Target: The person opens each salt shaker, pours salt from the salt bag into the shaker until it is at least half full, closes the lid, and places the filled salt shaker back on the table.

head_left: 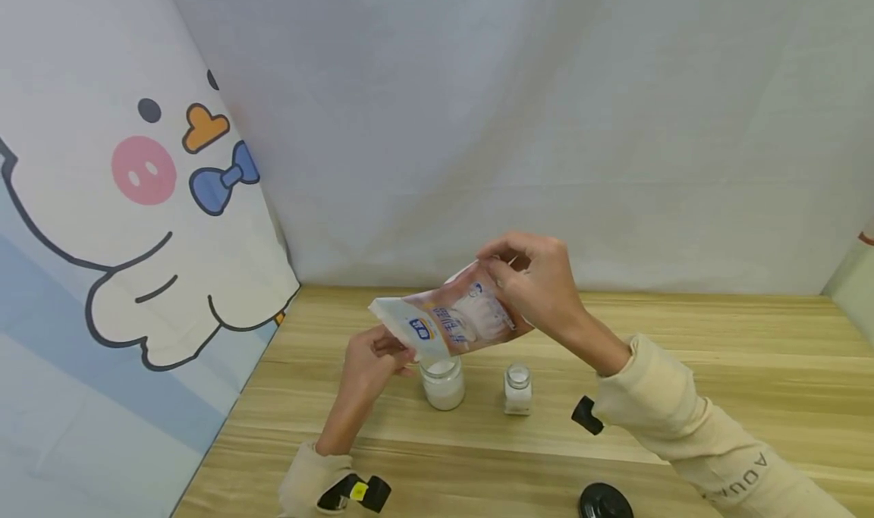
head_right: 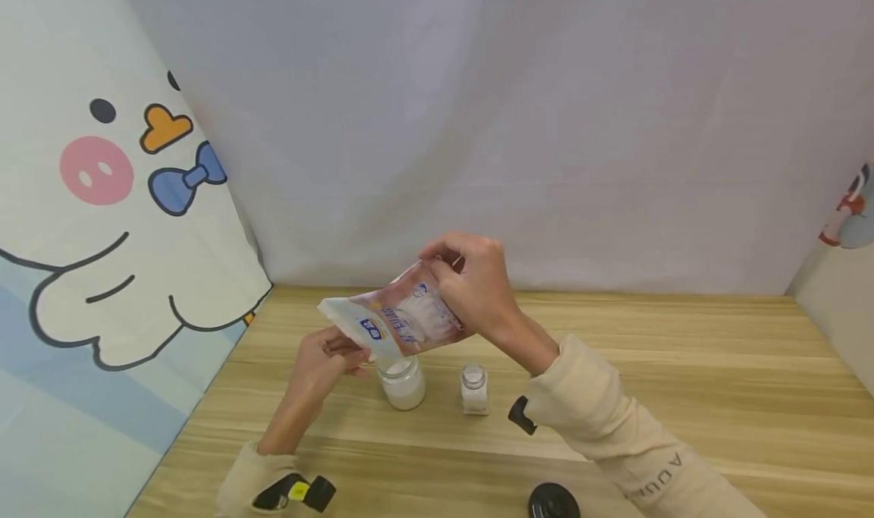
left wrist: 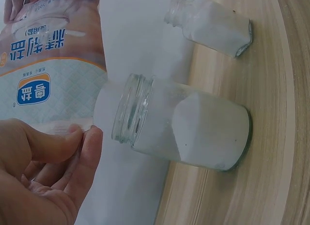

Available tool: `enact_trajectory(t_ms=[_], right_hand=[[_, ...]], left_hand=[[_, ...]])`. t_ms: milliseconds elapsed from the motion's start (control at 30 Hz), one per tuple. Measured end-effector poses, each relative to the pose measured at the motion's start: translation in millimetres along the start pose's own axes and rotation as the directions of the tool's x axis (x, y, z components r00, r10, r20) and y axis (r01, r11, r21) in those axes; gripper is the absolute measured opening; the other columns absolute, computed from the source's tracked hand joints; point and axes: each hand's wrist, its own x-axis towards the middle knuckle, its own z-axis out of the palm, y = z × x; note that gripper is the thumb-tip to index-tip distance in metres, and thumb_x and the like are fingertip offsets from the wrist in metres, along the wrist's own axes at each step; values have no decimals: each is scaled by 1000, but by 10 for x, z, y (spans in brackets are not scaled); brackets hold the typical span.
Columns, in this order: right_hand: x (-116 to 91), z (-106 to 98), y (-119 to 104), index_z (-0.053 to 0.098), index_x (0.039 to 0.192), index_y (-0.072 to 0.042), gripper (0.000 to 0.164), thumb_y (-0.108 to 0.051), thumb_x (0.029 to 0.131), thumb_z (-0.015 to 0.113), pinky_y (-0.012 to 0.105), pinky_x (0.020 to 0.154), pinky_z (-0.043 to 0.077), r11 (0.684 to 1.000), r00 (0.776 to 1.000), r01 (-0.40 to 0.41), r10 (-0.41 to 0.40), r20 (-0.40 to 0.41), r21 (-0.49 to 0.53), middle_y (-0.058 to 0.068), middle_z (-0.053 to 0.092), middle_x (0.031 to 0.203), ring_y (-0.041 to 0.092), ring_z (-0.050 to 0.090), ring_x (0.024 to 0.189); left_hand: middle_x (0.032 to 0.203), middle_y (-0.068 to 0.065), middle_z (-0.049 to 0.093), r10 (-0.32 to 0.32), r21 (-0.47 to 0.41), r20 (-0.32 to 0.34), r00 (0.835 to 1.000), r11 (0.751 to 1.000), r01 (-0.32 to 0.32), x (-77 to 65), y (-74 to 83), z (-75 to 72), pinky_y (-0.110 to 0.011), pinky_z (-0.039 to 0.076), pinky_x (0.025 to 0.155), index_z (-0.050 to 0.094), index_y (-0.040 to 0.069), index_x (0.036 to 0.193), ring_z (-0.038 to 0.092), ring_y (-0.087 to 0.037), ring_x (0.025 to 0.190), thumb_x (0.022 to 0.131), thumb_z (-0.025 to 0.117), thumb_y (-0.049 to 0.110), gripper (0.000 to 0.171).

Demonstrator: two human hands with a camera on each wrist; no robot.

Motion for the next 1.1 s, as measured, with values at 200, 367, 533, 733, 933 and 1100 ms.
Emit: enact_trajectory(t_ms=[200, 367, 533, 733, 933, 1100], right_hand=[[-9, 2, 0, 73, 81, -3, 15, 9, 81, 63, 26, 54, 52, 1000, 1000, -4, 4, 1, 8, 4, 69, 75, 15, 59, 59], [-13, 4, 10, 73, 81, -2, 16, 10, 81, 62, 26, 54, 52, 1000, 1000, 9, -9, -5, 9, 5, 69, 75, 15, 59, 59], [-19, 3, 15, 73, 81, -3, 16, 10, 81, 63, 25, 54, 52, 1000, 1000, 7, -7, -11, 7, 4, 69, 75, 14, 59, 59], [-22, 3, 5, 73, 80, -2, 16, 10, 80, 62, 25, 54, 52, 1000, 1000, 0, 0, -13, 13, 4, 69, 74, 15, 59, 58], [-27, 4, -5, 73, 80, -2, 17, 10, 79, 62, 24, 53, 52, 1000, 1000, -5, 6, -14, 13, 4, 69, 74, 15, 60, 58], [-26, -3, -11, 73, 80, -2, 17, 10, 79, 62, 24, 53, 52, 1000, 1000, -5, 5, -14, 9, 5, 69, 74, 15, 60, 59]], left_hand=[[91, -22, 68, 0, -6, 3, 1000, 1000, 0, -11, 7, 0, -36, 60, 61, 64, -11, 107, 66, -26, 75, 78, 63, -12, 29], [89, -22, 68, 7, 2, 10, 1000, 1000, -7, -12, -1, -4, -35, 60, 60, 64, -10, 105, 66, -25, 74, 78, 63, -12, 28], [84, -18, 68, 59, 0, 32, 998, 998, -59, -17, -14, -15, -34, 60, 57, 64, -11, 101, 66, -22, 70, 76, 62, -13, 25], [86, -19, 69, 36, -2, 29, 999, 999, -36, -15, -3, -8, -35, 60, 58, 65, -10, 102, 67, -24, 71, 77, 62, -13, 25], [89, -22, 68, 10, 3, 17, 1000, 1000, -10, -9, -5, -2, -36, 60, 60, 65, -10, 104, 67, -28, 73, 78, 63, -13, 26], [88, -20, 69, 5, 8, 17, 1000, 1000, -5, -20, 11, -2, -35, 60, 60, 65, -9, 103, 67, -26, 73, 78, 63, -13, 26]])
